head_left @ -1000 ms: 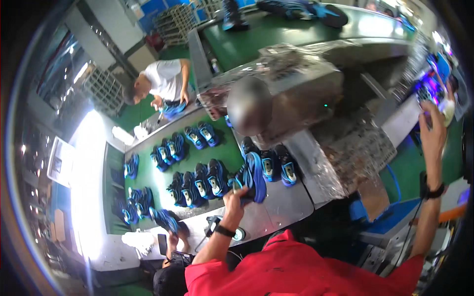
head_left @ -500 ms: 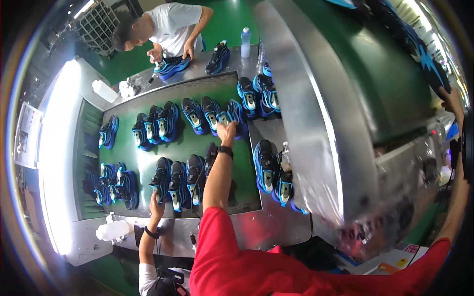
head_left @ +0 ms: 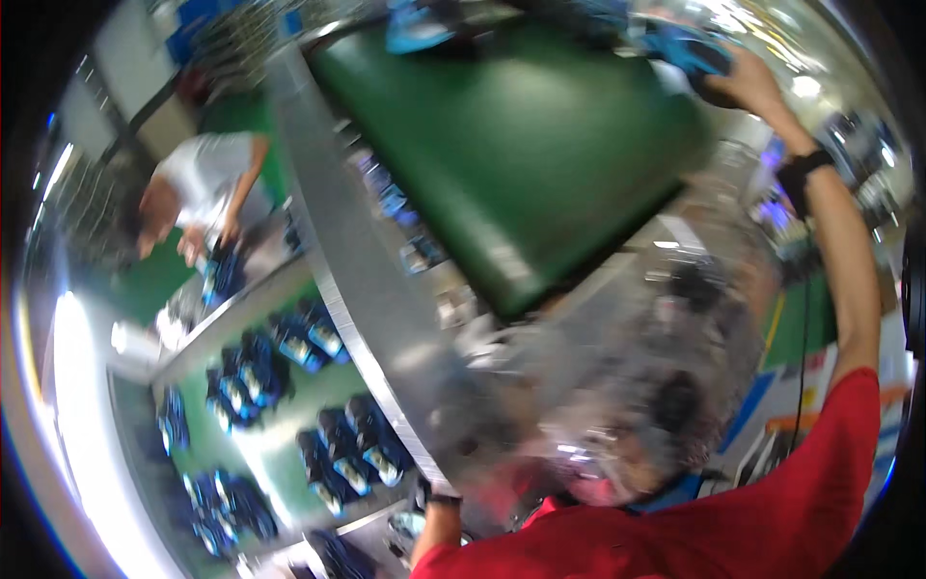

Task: Placing shoe uppers into a machine for lasting and moving them to a conveyor.

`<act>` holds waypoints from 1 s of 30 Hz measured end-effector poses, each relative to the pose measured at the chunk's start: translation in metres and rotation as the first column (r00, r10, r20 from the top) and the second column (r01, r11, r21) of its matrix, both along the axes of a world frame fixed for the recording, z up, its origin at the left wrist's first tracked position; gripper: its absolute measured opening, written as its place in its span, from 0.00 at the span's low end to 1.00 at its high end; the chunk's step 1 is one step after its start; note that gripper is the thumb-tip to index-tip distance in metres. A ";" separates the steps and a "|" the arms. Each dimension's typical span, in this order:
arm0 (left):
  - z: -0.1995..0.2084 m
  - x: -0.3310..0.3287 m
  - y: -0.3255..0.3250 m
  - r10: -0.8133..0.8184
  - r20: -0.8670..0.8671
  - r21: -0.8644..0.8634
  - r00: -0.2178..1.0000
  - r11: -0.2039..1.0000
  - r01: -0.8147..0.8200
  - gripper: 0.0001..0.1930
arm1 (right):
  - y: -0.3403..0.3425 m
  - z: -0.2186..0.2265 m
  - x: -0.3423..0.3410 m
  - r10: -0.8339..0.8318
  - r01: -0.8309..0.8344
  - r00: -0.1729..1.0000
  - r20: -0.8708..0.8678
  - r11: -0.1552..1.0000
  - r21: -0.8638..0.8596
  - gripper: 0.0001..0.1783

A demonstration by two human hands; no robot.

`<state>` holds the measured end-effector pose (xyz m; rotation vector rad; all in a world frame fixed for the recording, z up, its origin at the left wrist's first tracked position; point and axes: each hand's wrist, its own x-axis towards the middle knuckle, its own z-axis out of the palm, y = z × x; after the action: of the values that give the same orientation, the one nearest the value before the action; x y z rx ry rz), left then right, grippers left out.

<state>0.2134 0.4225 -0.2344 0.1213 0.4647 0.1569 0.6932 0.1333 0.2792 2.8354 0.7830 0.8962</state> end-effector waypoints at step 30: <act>0.328 -0.116 -0.543 -0.930 0.306 0.725 -0.204 0.089 0.683 0.22 | -0.332 -0.159 -0.786 -0.090 0.017 0.995 -0.036 -0.193 0.981 0.49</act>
<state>0.0979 -0.1203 0.0940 0.6644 -0.6792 -1.1672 -0.0924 -0.1992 0.1199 3.8247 -0.6413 2.4989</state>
